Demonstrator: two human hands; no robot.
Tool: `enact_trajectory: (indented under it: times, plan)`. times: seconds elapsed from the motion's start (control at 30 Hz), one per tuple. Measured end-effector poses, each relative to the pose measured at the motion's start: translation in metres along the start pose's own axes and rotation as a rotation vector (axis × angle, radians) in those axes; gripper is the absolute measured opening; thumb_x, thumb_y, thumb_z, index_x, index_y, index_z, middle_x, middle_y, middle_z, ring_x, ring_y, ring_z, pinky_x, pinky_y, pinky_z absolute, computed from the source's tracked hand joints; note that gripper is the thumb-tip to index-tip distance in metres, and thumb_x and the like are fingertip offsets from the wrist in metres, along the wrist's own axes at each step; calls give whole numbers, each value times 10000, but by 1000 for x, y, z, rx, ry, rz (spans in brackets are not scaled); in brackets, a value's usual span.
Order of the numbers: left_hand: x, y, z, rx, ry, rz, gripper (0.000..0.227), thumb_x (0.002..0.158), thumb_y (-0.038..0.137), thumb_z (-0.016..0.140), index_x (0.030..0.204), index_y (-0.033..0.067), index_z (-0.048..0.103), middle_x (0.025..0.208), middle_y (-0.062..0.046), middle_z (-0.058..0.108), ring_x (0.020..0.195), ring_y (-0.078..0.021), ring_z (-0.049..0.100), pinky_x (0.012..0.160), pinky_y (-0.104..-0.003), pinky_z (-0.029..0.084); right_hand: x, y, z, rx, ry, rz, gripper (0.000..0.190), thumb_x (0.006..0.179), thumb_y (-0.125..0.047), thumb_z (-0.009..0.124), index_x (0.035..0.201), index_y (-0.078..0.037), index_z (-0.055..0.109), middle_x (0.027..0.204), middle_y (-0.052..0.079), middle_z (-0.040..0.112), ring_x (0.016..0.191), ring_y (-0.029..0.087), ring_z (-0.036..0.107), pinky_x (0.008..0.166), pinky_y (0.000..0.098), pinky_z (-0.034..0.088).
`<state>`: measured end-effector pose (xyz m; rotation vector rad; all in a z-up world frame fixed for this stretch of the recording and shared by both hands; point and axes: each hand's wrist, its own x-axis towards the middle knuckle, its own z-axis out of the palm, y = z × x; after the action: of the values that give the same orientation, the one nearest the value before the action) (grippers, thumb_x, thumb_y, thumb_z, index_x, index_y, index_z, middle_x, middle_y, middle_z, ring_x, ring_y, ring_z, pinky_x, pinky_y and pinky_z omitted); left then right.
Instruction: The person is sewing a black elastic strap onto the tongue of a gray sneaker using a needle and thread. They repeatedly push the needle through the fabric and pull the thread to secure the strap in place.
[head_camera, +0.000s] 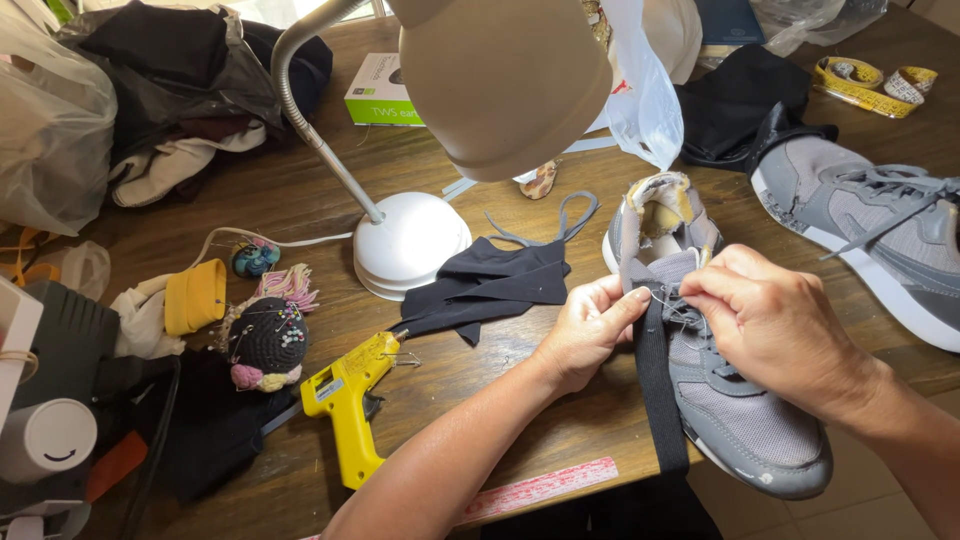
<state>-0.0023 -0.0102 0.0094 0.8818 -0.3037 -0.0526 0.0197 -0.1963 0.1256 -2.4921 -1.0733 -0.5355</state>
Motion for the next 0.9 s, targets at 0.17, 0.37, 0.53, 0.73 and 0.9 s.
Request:
enact_trajectory:
  times: [0.17,0.37,0.53,0.73,0.9]
  plan:
    - [0,3,2,49,8,15,195,1062,253,633,1163,91,669,978,68,684,806,10,587,666,-155,493,6,0,-1,114,-14,58,66,884,-124,731,896,-171,776,861,-29,699,753,171,674,736,324,506]
    - [0,3,2,87,6,10,178,1059,271,634,1132,113,672,965,78,685,799,18,578,652,-150,474,6,4,5,226,-59,168,46,865,-132,749,869,-164,781,779,-22,665,694,140,631,687,307,474]
    - [1,2,1,118,15,26,166,1061,265,623,1121,118,671,937,83,674,776,18,560,646,-159,464,4,13,13,483,-118,295,48,871,-94,765,872,-105,811,770,-10,639,710,89,576,687,239,460]
    - [1,1,1,195,29,64,201,1060,296,620,1148,125,680,980,97,679,798,24,518,660,-168,405,3,22,22,566,-137,355,46,867,-63,772,869,-85,812,775,-4,617,711,86,552,681,232,447]
    - [-2,8,7,69,4,30,199,1039,259,663,1151,96,683,980,67,708,792,20,571,650,-149,434,2,18,22,570,-112,370,42,864,-56,775,872,-85,805,810,0,656,734,85,570,711,234,464]
